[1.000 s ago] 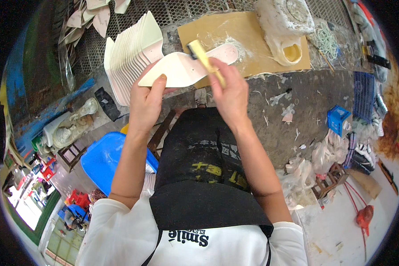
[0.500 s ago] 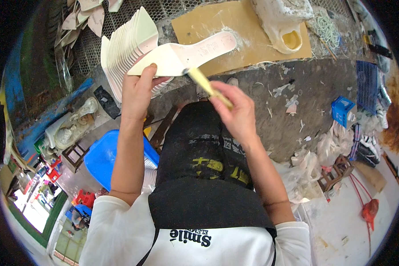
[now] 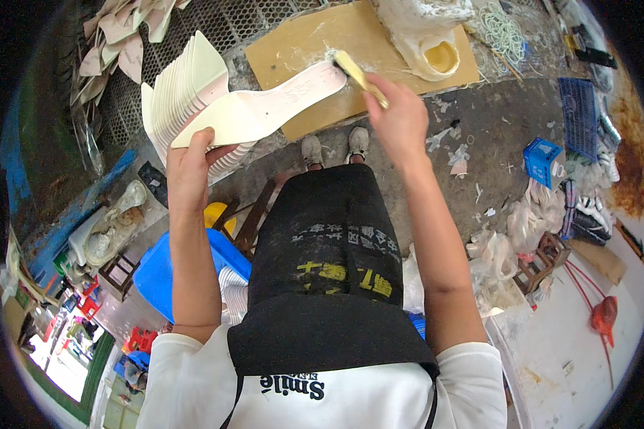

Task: The person applies adhesive onto shoe insoles one by one using a small brush, stacks the insoles, and arranges stacks of insoles in a blue bin by hand.

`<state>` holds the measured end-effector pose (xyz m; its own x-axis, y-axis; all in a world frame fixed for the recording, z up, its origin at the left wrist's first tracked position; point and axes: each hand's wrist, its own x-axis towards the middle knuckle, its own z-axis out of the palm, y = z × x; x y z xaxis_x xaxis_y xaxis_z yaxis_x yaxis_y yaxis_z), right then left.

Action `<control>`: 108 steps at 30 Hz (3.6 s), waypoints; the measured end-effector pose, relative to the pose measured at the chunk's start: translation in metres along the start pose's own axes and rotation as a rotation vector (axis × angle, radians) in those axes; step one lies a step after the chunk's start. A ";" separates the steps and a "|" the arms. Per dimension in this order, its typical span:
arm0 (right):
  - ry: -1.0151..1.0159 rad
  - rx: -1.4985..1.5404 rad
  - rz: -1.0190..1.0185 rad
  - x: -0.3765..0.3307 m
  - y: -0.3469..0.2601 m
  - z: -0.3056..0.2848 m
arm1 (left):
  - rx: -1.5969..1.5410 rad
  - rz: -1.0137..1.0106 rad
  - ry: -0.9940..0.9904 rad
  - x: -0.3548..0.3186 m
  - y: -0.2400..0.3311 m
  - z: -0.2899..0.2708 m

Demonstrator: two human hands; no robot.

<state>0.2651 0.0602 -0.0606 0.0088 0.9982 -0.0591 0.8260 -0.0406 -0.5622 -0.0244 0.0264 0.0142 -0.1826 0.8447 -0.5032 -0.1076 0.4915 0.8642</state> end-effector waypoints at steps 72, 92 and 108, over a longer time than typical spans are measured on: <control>-0.086 0.079 -0.235 0.037 -0.093 -0.078 | 0.092 0.165 -0.111 0.024 0.045 -0.011; -0.247 0.562 0.127 0.009 -0.055 -0.019 | 0.020 0.143 -0.166 0.043 0.011 -0.047; -0.022 0.415 -0.161 -0.074 -0.068 -0.013 | -0.761 -0.237 0.084 -0.029 -0.046 0.010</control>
<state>0.2157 -0.0108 -0.0070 -0.1166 0.9923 0.0414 0.5195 0.0965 -0.8490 -0.0046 -0.0182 -0.0109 -0.1408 0.7024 -0.6978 -0.7842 0.3511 0.5117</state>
